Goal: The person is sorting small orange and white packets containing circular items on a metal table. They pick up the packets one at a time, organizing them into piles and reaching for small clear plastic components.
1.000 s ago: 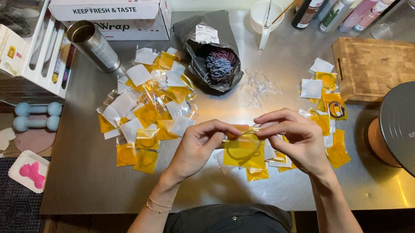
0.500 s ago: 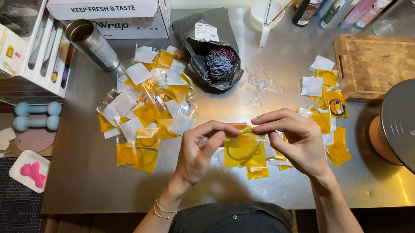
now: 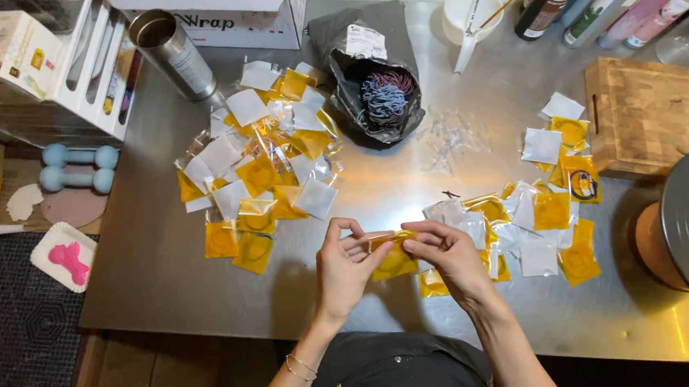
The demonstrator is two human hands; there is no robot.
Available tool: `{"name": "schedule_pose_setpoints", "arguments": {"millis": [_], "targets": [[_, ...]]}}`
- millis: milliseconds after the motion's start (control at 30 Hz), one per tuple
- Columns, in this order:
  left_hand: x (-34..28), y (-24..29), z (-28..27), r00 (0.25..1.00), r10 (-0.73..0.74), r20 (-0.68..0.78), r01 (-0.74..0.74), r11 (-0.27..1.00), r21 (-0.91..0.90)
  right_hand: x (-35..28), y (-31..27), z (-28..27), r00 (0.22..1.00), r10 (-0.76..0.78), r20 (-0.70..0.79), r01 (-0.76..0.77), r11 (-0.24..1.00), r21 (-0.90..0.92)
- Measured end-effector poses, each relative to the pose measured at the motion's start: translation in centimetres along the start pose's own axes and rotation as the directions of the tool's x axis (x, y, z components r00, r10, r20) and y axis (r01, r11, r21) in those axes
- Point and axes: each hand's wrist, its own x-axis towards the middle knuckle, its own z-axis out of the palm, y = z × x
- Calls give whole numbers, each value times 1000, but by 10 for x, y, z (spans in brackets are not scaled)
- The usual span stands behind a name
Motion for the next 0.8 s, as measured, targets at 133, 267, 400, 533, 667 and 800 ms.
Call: {"name": "schedule_pose_setpoints", "arguments": {"millis": [133, 267, 400, 533, 667, 800], "targets": [[-9, -84, -31, 991, -131, -23, 129, 989, -78, 18, 69, -27, 987, 162, 10, -162, 985, 51], [-5, -125, -56, 968, -235, 87, 246, 958, -149, 25, 83, -17, 989, 144, -37, -148, 976, -159], [36, -154, -76, 997, -56, -56, 64, 986, 154, 40, 83, -1, 984, -45, -173, -43, 880, -473], [89, -128, -91, 918, 320, -232, -114, 777, 619, 47, 82, 7, 928, -347, -135, 126, 634, -763], [119, -124, -103, 855, 493, -162, -56, 398, 916, 42, 57, 23, 749, -662, 26, 320, 327, -889], [116, -106, -100, 909, 352, -221, -7, 544, 839, 32, 26, 33, 839, -518, -165, 212, 591, -779]]}}
